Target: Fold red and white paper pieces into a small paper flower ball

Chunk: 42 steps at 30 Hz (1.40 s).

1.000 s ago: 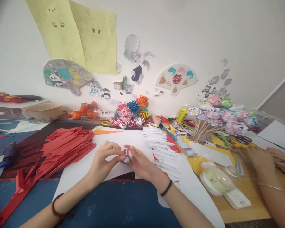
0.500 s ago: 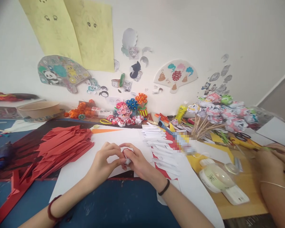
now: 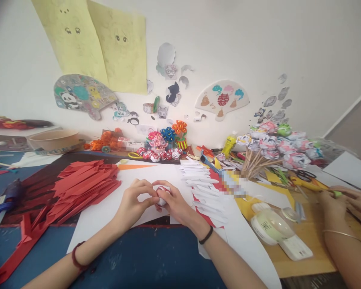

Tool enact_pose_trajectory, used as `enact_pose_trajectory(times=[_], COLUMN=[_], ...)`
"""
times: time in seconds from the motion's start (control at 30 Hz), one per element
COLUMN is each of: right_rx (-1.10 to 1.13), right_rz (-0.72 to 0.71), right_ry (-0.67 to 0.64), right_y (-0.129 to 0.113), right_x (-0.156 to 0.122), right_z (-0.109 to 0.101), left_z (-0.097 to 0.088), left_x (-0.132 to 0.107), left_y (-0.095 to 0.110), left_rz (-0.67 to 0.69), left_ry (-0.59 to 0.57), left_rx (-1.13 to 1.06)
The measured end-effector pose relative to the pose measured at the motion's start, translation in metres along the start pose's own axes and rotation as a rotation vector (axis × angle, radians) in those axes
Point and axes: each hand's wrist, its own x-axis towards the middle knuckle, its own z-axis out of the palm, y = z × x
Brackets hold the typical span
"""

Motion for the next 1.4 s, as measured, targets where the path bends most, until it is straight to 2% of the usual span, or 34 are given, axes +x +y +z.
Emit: enact_pose_trajectory(times=[0.13,0.2,0.33,0.43,0.5,0.67,0.83,0.97,1.2,1.4], right_rx=[0.074,0.137,0.228,0.268,0.313,0.404,0.293,0.155,-0.126,-0.311], right_rz=[-0.011,-0.002,0.059,0.102,0.116,0.170,0.078,-0.021,-0.103,-0.163], right_ry=[0.022,0.057,0.087,0.109,0.140,0.120,0.068,0.000,-0.043,0.032], right_y=[-0.001,-0.002,-0.001,0.003,0.007,0.014,0.009,-0.002,-0.017,-0.012], right_x=[0.000,0.000,0.001,0.004,0.007,0.011,0.008,0.005,-0.003,-0.002], right_z=[-0.004,-0.008,-0.012,-0.013,-0.013,-0.016,-0.010,-0.003,-0.019,-0.028], left_z=[-0.005,-0.007,0.001,0.012,0.018,0.019,0.015,0.014,0.011,0.012], left_x=[0.002,0.002,-0.002,-0.007,-0.008,-0.007,-0.008,-0.009,-0.008,-0.010], left_y=[0.000,-0.001,-0.006,-0.006,-0.004,-0.002,-0.007,-0.009,-0.017,-0.022], left_rz=[0.054,0.084,0.157,0.164,0.163,0.172,0.291,0.310,0.337,0.253], left_ry=[-0.087,-0.085,-0.027,-0.070,-0.055,-0.020,-0.016,0.048,0.186,0.120], left_rx=[-0.110,-0.105,0.019,0.158,0.210,0.252,0.313,0.320,0.371,0.300])
